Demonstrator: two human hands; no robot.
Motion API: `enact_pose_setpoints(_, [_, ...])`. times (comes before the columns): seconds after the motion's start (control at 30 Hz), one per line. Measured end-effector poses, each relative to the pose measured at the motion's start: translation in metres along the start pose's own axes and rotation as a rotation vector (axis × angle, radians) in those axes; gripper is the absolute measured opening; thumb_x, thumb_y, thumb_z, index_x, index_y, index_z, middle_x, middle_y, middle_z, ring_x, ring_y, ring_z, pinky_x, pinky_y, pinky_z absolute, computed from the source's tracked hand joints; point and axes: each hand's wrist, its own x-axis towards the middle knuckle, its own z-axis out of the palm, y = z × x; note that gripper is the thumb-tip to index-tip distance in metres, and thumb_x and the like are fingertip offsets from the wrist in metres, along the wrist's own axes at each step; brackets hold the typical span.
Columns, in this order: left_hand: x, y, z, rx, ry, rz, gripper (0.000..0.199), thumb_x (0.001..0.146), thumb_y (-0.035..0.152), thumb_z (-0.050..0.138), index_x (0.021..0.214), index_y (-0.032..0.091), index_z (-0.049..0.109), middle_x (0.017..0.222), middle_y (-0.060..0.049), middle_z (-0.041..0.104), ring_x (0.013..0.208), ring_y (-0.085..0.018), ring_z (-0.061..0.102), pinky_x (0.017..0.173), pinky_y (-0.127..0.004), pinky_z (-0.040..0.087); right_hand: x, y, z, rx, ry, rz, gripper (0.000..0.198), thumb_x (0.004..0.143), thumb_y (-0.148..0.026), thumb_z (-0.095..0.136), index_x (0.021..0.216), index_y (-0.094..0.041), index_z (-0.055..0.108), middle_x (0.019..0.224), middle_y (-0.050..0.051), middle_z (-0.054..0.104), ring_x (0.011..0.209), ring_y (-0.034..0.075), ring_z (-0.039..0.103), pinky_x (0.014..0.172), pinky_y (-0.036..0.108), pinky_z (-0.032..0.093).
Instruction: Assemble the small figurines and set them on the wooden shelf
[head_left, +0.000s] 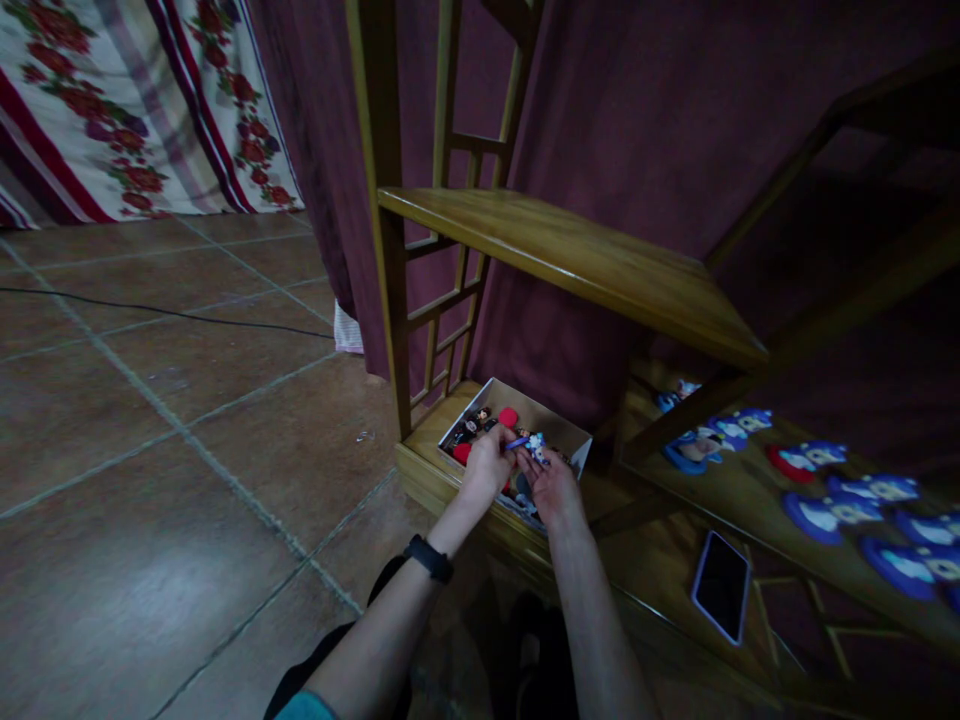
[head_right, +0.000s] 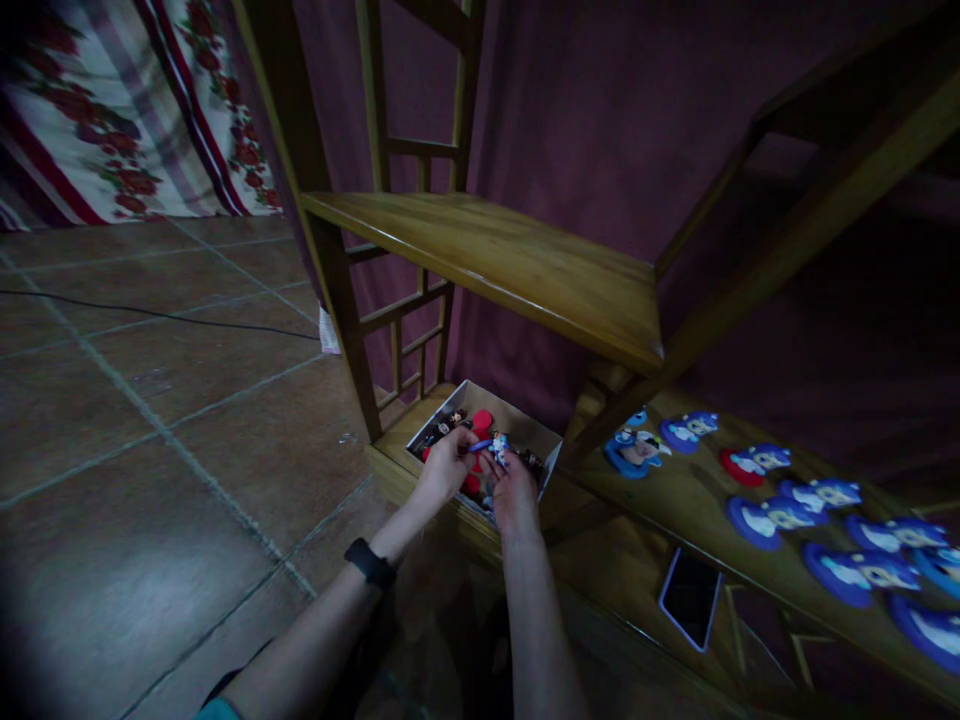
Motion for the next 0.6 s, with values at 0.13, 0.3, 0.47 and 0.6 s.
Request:
enact_pose_setpoints(0.13, [-0.014,0.016,-0.008,0.413,-0.042,0.159,0.025,0.074,0.008,0.047,0.096,0.020,0.051,0.090,-0.005,0.059,0.084,-0.015,0.055,0.071,-0.025,0.042,-0.002,-0.002,0.001,0.062,-0.005,0.071,0.011,0.075,-0.011,0.049,0.078,-0.014,0.059,0.076,0.004,0.069,0.076,0.012,0.066,0.073,0.023,0.055])
enact_pose_setpoints(0.3, [-0.028,0.035,-0.012,0.781,-0.112,0.340,0.020,0.083,0.016,0.040,0.101,0.019,0.050,0.097,-0.008,0.054,0.093,-0.018,0.049,0.078,-0.029,0.040,-0.004,-0.003,0.001,0.119,0.024,0.074,0.014,0.075,-0.010,0.046,0.074,-0.016,0.058,0.068,0.000,0.068,0.063,0.010,0.064,0.062,0.020,0.055])
enact_pose_setpoints(0.47, [-0.033,0.038,-0.012,0.852,-0.144,0.454,0.017,0.084,0.021,0.042,0.098,0.019,0.051,0.098,-0.008,0.051,0.094,-0.019,0.045,0.077,-0.030,0.041,-0.006,0.002,-0.005,0.105,0.020,0.135,0.014,0.076,-0.015,0.044,0.069,-0.017,0.056,0.056,-0.002,0.063,0.049,0.009,0.059,0.048,0.019,0.051])
enact_pose_setpoints(0.6, [-0.035,0.032,-0.015,0.844,-0.148,0.490,0.019,0.084,0.021,0.042,0.100,0.019,0.051,0.099,-0.008,0.051,0.094,-0.019,0.043,0.075,-0.029,0.041,-0.006,0.010,-0.007,0.046,0.047,0.107,0.012,0.075,-0.015,0.045,0.069,-0.018,0.056,0.058,-0.002,0.063,0.052,0.010,0.059,0.051,0.022,0.051])
